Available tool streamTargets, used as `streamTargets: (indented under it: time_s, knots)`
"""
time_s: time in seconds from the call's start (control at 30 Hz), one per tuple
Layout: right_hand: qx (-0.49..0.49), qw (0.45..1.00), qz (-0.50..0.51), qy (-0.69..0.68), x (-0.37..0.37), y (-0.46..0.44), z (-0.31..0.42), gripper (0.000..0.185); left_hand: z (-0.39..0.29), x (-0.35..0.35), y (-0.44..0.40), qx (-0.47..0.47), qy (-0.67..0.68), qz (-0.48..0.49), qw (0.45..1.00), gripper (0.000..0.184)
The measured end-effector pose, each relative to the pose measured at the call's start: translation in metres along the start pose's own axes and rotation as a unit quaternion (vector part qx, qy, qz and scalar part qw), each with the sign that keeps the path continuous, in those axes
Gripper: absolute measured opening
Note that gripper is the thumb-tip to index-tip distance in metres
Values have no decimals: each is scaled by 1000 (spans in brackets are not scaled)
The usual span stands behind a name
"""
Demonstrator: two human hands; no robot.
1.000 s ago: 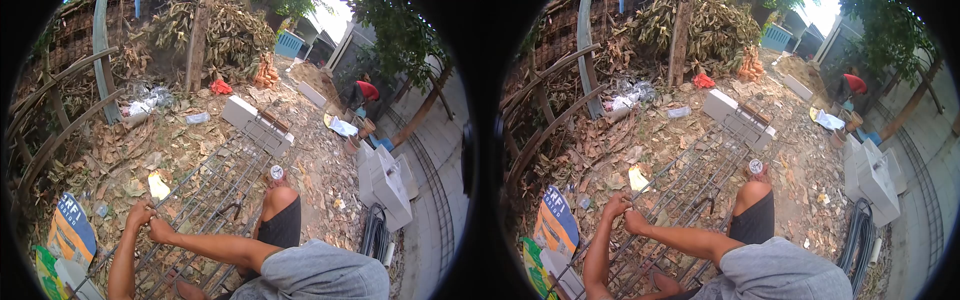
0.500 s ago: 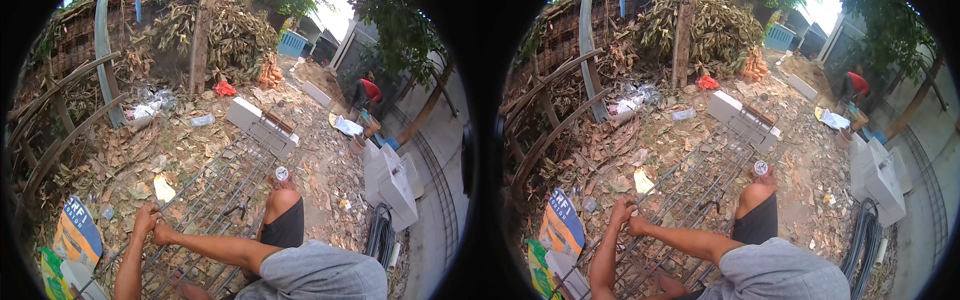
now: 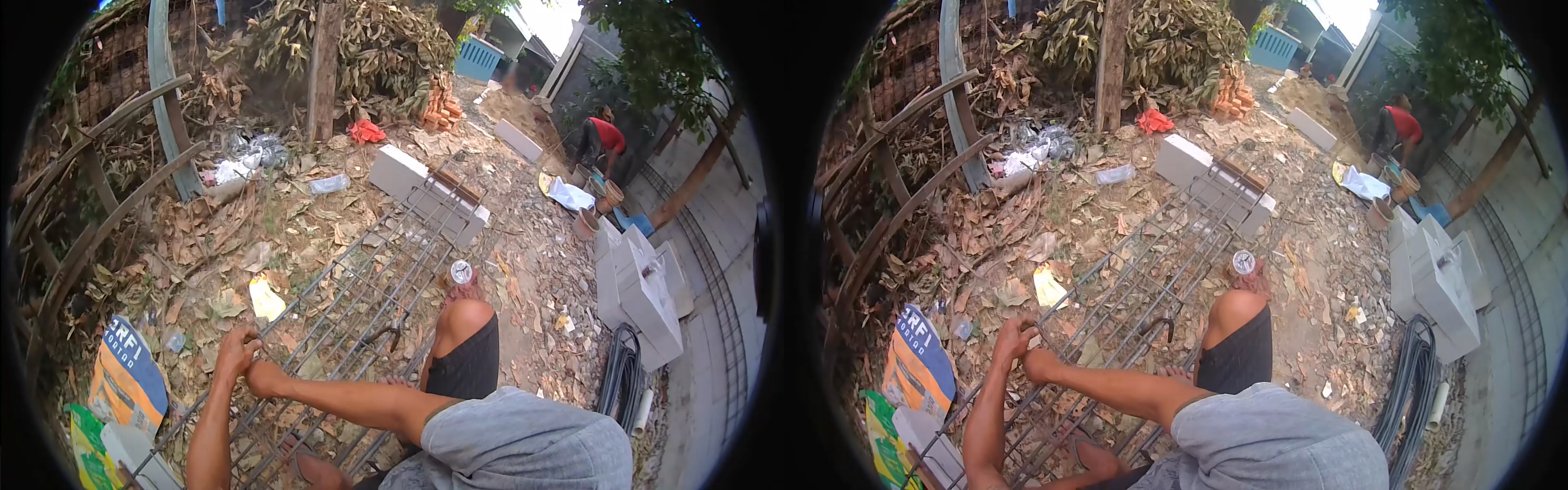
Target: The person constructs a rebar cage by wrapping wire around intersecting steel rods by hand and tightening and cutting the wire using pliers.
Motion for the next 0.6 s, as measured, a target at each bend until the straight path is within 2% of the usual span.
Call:
streamTargets:
  time_s: [0.07,0.17,0.37,0.47,0.57,0.6]
  knots:
    - [1,1000,-8,15,4,-3,3,29,3,1,-2,8,-7,7,1000,33]
    - [-11,998,-47,-32,4,-2,0,35,5,1,-2,18,-5,-3,1000,30]
    - [-36,999,-7,-16,-7,6,6,51,2,0,3,-16,26,-9,999,28]
    - [-58,998,-19,-4,-18,17,14,54,-1,-1,2,-3,38,-4,999,29]
    - [-123,990,-34,-63,-10,13,15,56,-3,-3,1,0,12,0,1000,29]
    - [-114,991,-32,-66,-10,14,13,55,-4,-4,1,0,0,-1,1000,29]
Point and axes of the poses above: each hand's wrist, its own y-axis away from the middle knuckle, its own x-axis out of the palm, z = x × y, the point moved 6 cm from there along -y, towards the middle knuckle, and after that the axes turned 4 degrees about -z, right-handed, at the moved point
